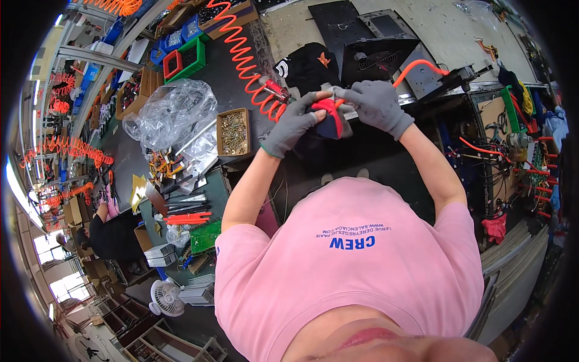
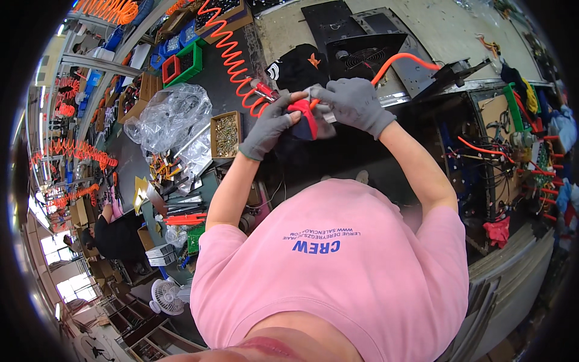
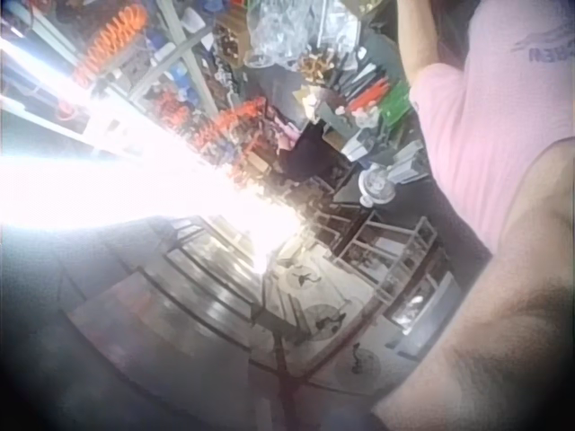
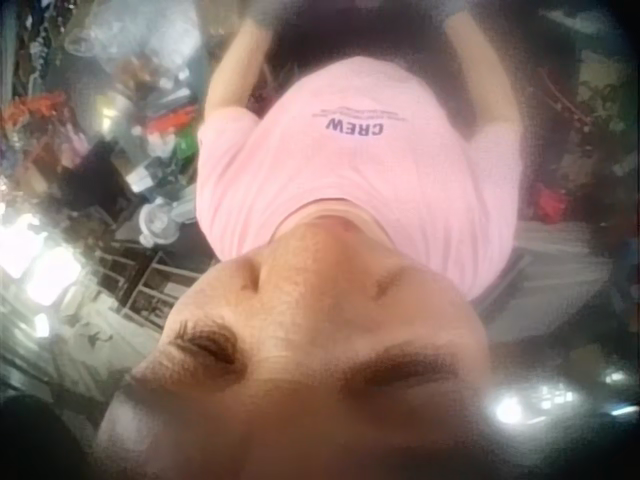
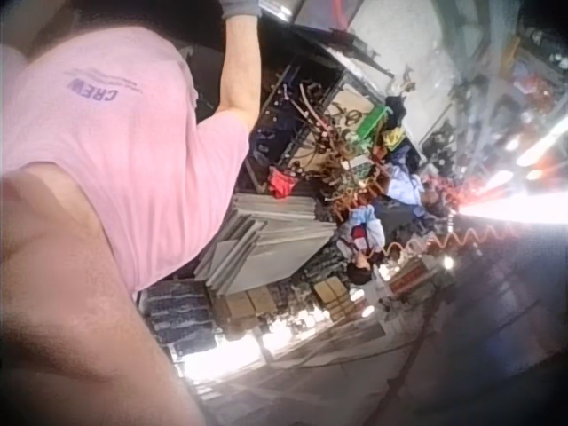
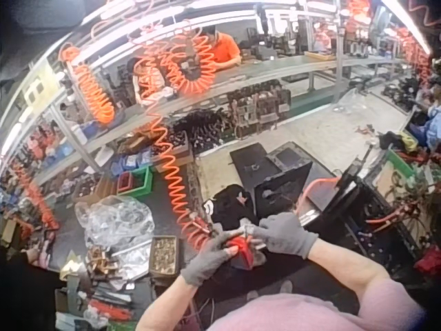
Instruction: The person is assembling electronic components, involving connecting wires, applying tape, and using a pneumatic screwdriver.
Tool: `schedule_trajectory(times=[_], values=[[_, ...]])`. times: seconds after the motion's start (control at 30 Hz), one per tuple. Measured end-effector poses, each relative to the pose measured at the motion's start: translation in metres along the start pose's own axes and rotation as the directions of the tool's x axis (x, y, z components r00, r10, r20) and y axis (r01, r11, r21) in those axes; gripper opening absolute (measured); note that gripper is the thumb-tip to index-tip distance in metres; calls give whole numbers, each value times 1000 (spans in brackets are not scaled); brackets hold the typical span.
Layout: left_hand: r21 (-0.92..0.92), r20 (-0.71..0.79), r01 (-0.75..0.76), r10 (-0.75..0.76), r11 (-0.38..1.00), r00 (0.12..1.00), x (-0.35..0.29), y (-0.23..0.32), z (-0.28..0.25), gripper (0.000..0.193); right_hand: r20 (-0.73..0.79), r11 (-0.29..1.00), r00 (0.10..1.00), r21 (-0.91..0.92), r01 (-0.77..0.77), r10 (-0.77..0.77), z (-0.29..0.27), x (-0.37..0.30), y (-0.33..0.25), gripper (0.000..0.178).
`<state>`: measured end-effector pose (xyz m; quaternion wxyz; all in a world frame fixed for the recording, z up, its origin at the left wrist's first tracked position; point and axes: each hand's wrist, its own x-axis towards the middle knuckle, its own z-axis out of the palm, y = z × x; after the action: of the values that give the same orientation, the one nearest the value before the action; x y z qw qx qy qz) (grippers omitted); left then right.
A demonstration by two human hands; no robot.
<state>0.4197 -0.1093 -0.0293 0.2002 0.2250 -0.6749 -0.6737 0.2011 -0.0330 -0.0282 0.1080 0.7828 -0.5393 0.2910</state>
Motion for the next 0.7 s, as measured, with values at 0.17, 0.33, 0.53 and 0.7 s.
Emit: schedule_trajectory(times=[0.17, 0.33, 0.53, 0.7], values=[[-198, -139, 51, -80, 979, 987, 1, 0, 16, 26, -33, 1000, 999, -1, -14, 14, 5, -11, 5, 28], [-232, -236, 14, -70, 973, 969, 11, -1, 33, 21, -128, 997, 989, 4, -75, 75, 5, -21, 10, 32], [-236, -440, -102, -12, 966, 898, 29, 0, 51, 19, -125, 997, 989, -11, -79, 77, -4, -29, 13, 33], [-307, -411, -54, -81, 950, 908, 41, -13, 49, 26, -140, 995, 987, 66, -73, 81, -12, -37, 17, 34]])
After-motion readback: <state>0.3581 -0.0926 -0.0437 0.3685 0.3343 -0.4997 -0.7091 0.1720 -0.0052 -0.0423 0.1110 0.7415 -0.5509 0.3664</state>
